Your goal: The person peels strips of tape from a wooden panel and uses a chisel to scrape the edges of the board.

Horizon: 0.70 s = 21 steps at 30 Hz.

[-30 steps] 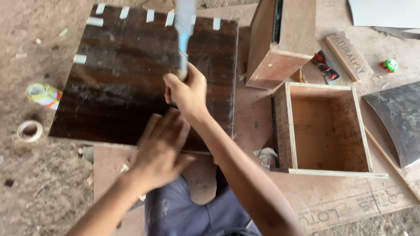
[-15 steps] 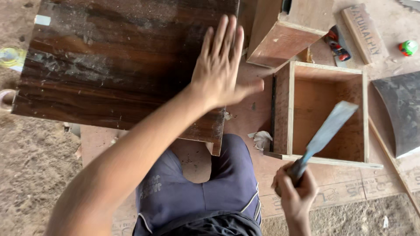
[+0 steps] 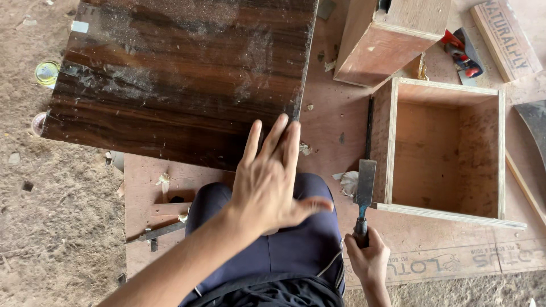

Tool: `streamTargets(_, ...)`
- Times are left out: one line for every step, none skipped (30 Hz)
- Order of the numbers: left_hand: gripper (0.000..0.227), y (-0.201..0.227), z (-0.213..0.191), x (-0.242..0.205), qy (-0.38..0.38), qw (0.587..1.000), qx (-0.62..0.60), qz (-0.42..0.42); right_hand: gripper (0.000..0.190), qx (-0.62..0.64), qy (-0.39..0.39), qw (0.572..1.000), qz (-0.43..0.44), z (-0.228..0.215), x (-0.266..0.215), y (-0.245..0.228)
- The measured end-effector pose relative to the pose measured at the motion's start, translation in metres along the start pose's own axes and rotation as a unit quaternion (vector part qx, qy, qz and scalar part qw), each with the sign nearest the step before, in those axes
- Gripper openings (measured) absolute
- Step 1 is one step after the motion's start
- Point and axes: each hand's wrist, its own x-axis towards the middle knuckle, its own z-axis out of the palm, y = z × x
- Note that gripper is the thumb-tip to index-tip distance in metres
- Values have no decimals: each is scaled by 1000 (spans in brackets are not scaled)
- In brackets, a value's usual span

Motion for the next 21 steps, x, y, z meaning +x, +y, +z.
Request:
streamTargets(142,-2,-1,8,2,1000,7,4,18,28,4,1000,4,1,0,-1)
streamTargets(142,-1,-3,11,4,1000,13,7,19,56,8,998,7,1,-3,-1)
streamTargets(143,2,-6,9,6,1000,19,10,19,51,3,999,18,1,-5,-1)
streamTargets(143,6,-10,2,11,1000,3,3,19,47,-4,998,29,0,-9,-2)
streamTargets(143,14,-16,-11,17,1000,-14,-4,19,42,-12,998,41,-3,-14,-2)
streamTargets(143,19,-23,-21,29,999,-25,-9,19,37,-2,998,44,0,-13,-4)
streamTargets(141,22,-28,-28,31,999,-12,-9,19,32,7,998,48,2,-12,-6)
streamTargets(140,24,-30,-31,30,1000,-1,-7,19,27,18,998,55,4,-13,-8)
streamTargets(138,23,-30,-29,30,999,11,-6,19,28,16,998,61,7,-13,-8)
streamTargets(139,24,-27,-25,40,999,4,-6,19,22,12,997,67,3,-15,-6)
streamTargets(139,21,-22,-17,51,999,-3,-7,19,16,8,997,73,1,-16,-4)
streamTargets(140,15,-15,-6,60,998,-9,-8,19,14,6,997,73,2,-17,-2)
streamTargets(140,9,-9,3,43,999,7,-11,19,11,3,997,74,3,-17,0)
streamTargets(141,5,-6,9,26,999,24,-12,19,10,3,997,76,5,-18,2)
streamTargets(141,3,-3,11,10,999,42,-13,19,19,8,997,75,5,-19,3)
streamTargets(141,3,-2,8,22,999,25,-10,20,27,14,997,73,6,-19,5)
streamTargets(140,5,-2,1,35,999,8,-7,20,35,19,997,72,6,-20,8)
streamTargets(139,10,-3,-12,47,999,-9,-5,21,32,18,996,77,6,-22,10)
streamTargets(139,17,-6,-25,37,999,-4,-9,21,29,17,996,82,6,-24,13)
streamTargets(138,21,-8,-33,29,999,4,-12,21,29,16,996,84,9,-22,13)
streamTargets(138,22,-10,-35,22,1000,11,-15,20,18,10,996,91,12,-20,14)
